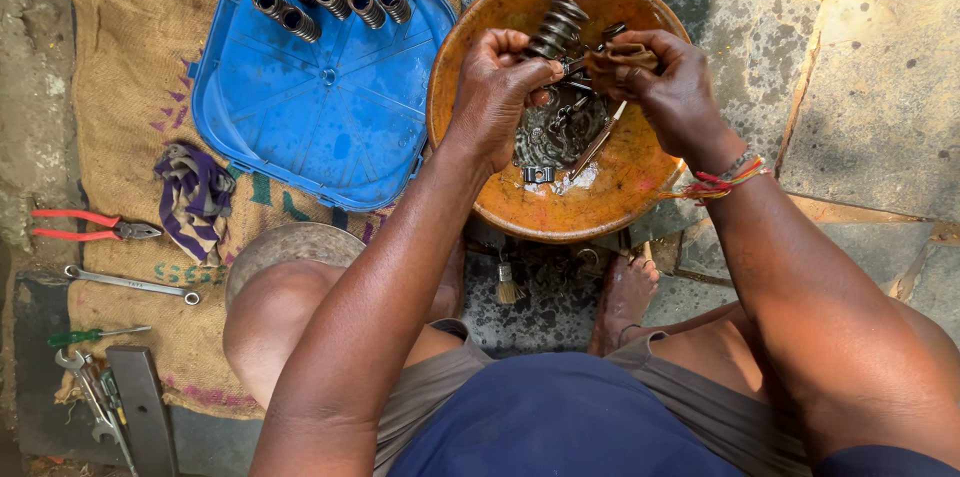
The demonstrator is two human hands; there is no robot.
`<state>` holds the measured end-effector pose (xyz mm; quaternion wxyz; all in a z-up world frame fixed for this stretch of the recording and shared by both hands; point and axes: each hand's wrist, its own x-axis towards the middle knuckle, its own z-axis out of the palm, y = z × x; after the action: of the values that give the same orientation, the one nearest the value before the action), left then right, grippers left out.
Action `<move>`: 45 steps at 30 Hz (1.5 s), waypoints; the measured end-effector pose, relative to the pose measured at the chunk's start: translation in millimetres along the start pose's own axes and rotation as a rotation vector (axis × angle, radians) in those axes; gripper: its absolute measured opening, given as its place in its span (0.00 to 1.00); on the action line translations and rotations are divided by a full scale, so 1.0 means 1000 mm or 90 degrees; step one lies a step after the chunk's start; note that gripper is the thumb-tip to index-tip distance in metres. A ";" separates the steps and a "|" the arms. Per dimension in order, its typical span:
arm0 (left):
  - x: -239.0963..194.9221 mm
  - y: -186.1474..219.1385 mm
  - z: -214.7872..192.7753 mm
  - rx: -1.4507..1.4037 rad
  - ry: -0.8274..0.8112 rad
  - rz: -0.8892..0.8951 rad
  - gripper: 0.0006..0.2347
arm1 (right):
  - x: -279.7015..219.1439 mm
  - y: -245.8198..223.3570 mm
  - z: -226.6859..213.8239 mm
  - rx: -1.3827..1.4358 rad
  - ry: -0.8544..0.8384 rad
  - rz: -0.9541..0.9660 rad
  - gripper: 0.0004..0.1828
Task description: The person sits on the ground and cleans metal springs by scrubbing them with a brush and a cloth in a bucket of liquid. The person then places the cleaned springs into a blue plastic container.
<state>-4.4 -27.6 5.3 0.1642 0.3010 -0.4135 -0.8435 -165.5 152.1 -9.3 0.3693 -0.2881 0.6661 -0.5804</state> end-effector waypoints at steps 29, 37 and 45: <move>0.018 0.046 0.016 -0.302 -0.031 0.061 0.15 | -0.086 0.203 0.058 -0.539 0.260 0.267 0.26; 0.030 0.027 0.004 -0.343 0.054 -0.020 0.20 | -0.081 0.136 0.077 0.153 0.134 0.582 0.29; 0.036 -0.005 -0.016 -0.364 0.151 -0.098 0.14 | -0.095 -0.020 0.064 0.338 -0.022 0.381 0.32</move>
<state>-21.7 -53.8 -19.8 0.2249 0.3691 -0.1137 -0.8946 -60.5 189.9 22.4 0.5948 0.0146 0.5415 -0.5939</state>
